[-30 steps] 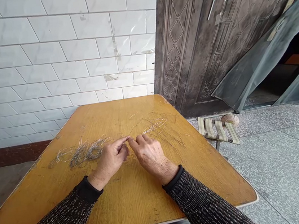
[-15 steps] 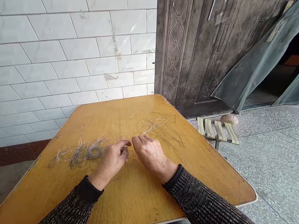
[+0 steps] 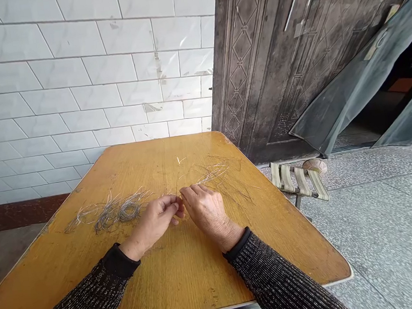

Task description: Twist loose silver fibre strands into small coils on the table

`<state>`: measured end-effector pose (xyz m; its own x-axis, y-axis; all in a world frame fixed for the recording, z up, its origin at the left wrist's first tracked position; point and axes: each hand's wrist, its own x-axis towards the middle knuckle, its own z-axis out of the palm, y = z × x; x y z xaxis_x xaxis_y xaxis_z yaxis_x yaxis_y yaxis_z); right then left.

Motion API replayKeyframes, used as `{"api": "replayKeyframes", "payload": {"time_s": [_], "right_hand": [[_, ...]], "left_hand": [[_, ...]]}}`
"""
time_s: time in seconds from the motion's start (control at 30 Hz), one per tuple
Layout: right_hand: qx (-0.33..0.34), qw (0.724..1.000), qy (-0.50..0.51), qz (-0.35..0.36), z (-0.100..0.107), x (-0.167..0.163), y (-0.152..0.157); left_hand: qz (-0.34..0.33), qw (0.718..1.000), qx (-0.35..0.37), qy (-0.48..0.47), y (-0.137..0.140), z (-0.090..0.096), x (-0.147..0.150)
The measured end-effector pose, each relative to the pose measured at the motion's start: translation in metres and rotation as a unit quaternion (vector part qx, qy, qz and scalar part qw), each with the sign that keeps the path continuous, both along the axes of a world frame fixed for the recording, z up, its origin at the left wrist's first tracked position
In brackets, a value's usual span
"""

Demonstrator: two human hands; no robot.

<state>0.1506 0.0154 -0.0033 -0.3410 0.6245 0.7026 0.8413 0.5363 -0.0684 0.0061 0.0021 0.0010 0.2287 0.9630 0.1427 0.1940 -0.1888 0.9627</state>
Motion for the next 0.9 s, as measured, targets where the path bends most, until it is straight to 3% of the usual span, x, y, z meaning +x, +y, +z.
{"api": "replayKeyframes", "payload": {"time_s": [0.1,0.2,0.33,0.7,0.9], "right_hand": [[0.005,1.000,-0.008,-0.004,0.000,0.001,0.000],[0.005,1.000,-0.008,-0.001,0.000,0.002,0.000],[0.001,1.000,0.020,0.012,0.002,0.002,-0.001],[-0.022,0.997,0.071,0.026,0.005,0.001,-0.003],[-0.106,0.986,0.115,0.047,0.007,0.000,-0.003]], "left_hand": [[-0.027,0.992,-0.073,-0.096,-0.001,0.004,-0.002],[-0.071,0.966,-0.160,-0.192,0.001,0.005,-0.008],[-0.109,0.935,-0.241,-0.238,0.005,0.003,-0.017],[-0.133,0.933,-0.259,-0.212,0.006,0.007,-0.023],[-0.132,0.939,-0.239,-0.210,0.005,0.008,-0.020]]}}
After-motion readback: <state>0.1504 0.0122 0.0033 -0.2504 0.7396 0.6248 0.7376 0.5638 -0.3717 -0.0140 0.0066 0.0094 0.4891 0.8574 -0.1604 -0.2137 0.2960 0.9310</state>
